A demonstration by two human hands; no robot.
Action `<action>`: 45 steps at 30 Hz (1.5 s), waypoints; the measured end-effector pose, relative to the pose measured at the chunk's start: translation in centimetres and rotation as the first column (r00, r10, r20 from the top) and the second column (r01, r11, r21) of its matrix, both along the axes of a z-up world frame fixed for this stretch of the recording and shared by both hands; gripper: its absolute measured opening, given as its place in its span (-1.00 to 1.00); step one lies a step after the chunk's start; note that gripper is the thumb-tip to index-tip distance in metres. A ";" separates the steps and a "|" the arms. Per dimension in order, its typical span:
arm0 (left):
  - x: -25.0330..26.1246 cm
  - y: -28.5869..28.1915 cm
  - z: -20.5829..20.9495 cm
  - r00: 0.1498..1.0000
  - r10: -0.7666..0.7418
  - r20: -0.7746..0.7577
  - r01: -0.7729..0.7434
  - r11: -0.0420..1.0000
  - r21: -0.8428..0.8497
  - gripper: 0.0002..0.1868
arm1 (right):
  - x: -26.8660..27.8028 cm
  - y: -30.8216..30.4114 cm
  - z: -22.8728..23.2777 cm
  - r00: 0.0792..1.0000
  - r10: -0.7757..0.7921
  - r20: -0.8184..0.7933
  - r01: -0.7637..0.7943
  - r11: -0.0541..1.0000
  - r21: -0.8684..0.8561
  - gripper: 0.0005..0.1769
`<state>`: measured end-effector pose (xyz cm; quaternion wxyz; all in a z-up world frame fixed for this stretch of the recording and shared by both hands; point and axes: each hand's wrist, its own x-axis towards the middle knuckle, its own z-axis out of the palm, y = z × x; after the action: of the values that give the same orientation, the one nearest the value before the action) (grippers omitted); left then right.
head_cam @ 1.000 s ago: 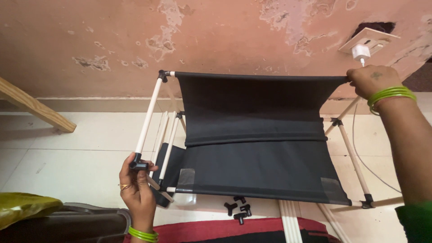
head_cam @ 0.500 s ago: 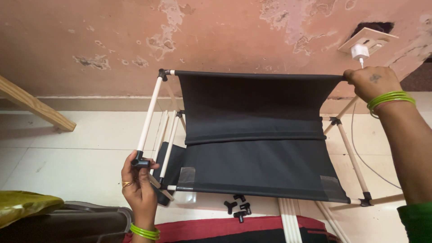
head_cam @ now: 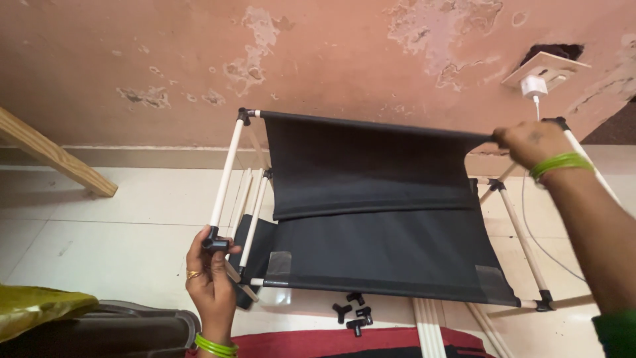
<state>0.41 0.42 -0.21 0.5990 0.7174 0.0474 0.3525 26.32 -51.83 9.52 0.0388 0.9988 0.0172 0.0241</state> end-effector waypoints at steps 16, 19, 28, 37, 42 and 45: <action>0.1 -0.3 -0.6 0.998 0.008 0.065 -0.009 1.000 0.026 -0.54 | -2.3 -1.6 -3.7 0.893 0.328 0.307 -0.332 0.942 -0.041 -0.76; 0.2 -0.4 -0.7 0.997 0.038 0.061 -0.041 0.998 0.044 -0.56 | -2.9 -2.3 -3.5 0.944 0.252 0.212 -0.254 0.967 -0.018 -0.67; 0.3 -0.6 -0.5 0.995 0.064 0.076 -0.069 0.995 0.072 -0.55 | -2.4 -3.4 -3.8 0.997 0.073 0.005 -0.073 0.996 -0.051 -0.39; 0.4 -1.2 -0.7 0.995 0.087 0.043 -0.091 0.989 0.114 -0.55 | -1.7 -4.8 -3.4 0.988 0.129 0.080 -0.125 0.991 -0.043 -0.47; 0.6 -0.9 -1.0 0.996 0.034 0.085 -0.040 0.997 0.070 -0.54 | -2.2 -4.2 -2.0 0.914 0.261 0.310 -0.219 0.962 -0.163 -0.57; 0.6 -0.8 -1.2 0.998 0.059 0.026 -0.061 0.997 0.052 -0.53 | -2.2 -4.4 -1.3 0.881 0.284 0.379 -0.192 0.946 -0.262 -0.57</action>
<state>1.02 -0.42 -1.37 0.5696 0.7268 0.0522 0.3802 24.10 -56.21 8.19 0.1469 0.9511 0.1343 0.2364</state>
